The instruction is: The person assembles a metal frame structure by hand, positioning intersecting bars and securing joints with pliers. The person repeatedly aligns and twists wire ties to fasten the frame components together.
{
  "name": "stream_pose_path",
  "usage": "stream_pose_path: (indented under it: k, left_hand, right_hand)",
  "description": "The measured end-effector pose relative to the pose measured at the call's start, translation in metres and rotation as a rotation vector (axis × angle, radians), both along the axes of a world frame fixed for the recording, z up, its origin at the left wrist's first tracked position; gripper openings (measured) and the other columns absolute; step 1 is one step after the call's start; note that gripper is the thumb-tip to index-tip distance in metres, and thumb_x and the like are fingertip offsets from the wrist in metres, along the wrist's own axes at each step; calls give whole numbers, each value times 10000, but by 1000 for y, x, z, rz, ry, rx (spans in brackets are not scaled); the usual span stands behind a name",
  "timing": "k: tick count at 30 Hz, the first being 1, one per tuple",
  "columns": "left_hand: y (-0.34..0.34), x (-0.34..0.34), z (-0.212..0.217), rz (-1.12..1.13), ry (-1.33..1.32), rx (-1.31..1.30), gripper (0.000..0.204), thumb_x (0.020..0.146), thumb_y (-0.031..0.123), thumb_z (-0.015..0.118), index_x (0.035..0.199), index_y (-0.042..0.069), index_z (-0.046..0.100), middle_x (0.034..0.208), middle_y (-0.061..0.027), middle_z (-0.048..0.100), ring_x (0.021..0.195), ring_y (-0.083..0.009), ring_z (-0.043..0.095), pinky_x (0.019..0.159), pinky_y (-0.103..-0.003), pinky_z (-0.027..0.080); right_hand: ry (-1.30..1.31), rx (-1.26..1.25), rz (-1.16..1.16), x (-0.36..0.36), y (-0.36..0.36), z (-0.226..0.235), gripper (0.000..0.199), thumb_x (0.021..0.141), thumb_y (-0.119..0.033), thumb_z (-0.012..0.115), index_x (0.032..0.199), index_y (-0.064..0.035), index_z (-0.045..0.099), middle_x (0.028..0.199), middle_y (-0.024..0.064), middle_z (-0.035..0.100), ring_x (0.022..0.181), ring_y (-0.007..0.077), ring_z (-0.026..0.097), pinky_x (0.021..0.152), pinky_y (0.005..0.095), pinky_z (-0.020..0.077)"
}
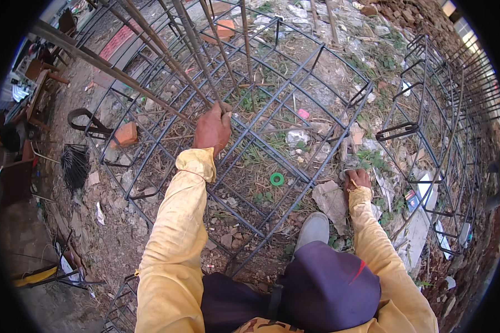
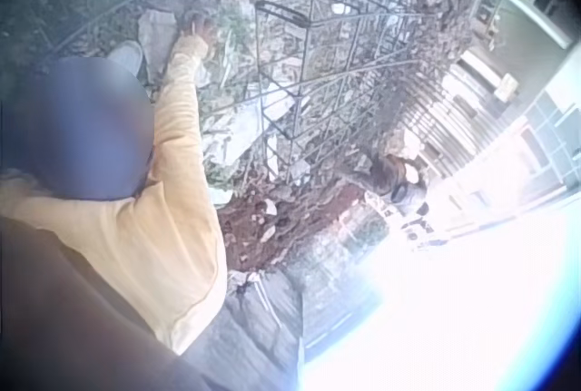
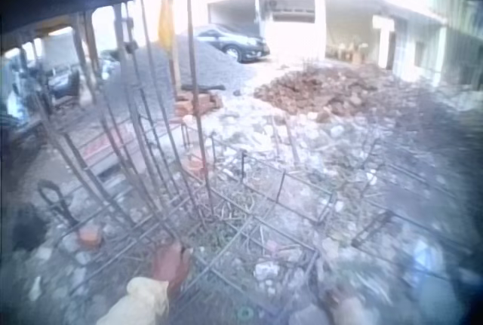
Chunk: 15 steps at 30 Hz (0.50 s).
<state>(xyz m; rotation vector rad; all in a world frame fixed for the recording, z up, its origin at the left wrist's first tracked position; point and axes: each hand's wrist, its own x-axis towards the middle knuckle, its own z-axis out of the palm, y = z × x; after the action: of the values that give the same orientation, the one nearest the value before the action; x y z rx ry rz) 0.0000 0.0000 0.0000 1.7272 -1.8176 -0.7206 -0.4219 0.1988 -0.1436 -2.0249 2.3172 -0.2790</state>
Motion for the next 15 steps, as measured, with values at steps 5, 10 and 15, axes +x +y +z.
stream_pose_path:
  k: [5, 10, 15]
  left_hand:
    - [-11, 14, 6, -61, -38, -46, 256, 904, 162, 588, 1139, 60, 597, 938, -220, 690, 912, -402, 673, 835, -446, 510]
    - [-6, 5, 0, -122, -39, -37, 345, 846, 94, 588, 1188, 55, 562, 1026, -242, 674, 1004, -419, 643, 902, -471, 492]
    - [-2, 16, 4, -87, -78, -18, 375, 832, 57, 590, 1206, 65, 560, 1057, -251, 662, 1042, -425, 624, 924, -469, 482]
  right_hand:
    - [40, -65, -108, 25, -15, -4, 164, 875, -134, 597, 1033, -90, 590, 1051, 168, 557, 977, 395, 572, 775, 518, 482]
    - [-715, -202, -350, -14, 6, 5, 203, 997, -90, 474, 1178, -40, 553, 928, 44, 567, 804, 162, 532, 712, 317, 457]
    - [-494, -283, -91, 41, -11, 114, 383, 999, -111, 485, 1363, 2, 532, 1129, 161, 643, 970, 227, 610, 885, 335, 470]
